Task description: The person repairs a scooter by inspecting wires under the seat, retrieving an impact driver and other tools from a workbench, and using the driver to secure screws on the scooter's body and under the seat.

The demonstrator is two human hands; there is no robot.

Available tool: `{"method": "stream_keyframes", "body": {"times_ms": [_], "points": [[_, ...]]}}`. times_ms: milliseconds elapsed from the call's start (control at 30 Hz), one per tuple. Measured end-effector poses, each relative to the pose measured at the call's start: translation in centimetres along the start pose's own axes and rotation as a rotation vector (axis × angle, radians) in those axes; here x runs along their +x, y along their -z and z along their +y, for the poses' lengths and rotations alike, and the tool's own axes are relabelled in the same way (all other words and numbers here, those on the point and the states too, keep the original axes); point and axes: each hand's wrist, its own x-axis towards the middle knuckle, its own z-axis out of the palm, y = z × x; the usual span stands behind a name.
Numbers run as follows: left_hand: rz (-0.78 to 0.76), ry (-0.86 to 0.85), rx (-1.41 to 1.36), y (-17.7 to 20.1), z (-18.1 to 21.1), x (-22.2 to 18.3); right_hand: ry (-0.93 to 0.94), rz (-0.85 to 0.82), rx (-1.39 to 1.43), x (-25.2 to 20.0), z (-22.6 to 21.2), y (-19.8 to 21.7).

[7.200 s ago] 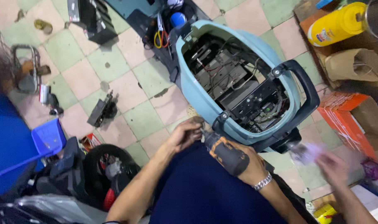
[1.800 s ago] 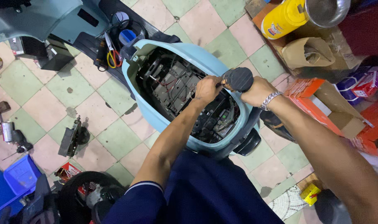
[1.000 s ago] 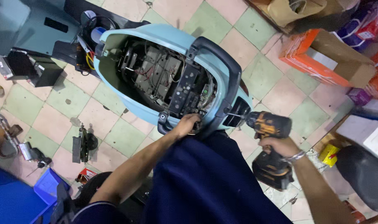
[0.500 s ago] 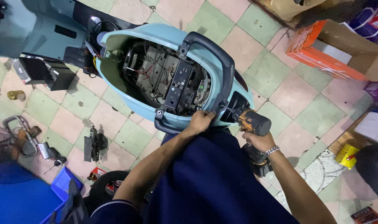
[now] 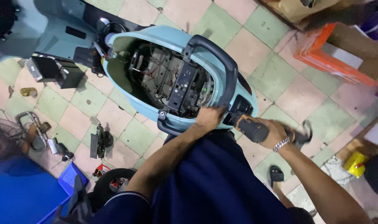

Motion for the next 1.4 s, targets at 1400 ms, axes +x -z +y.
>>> {"method": "stream_keyframes", "body": {"times_ms": [1400], "points": [[-0.390, -0.488, 0.197, 15.8, 2.6, 1.8, -0.087, -0.166, 0.820, -5.6, 5.5, -1.4]]}}
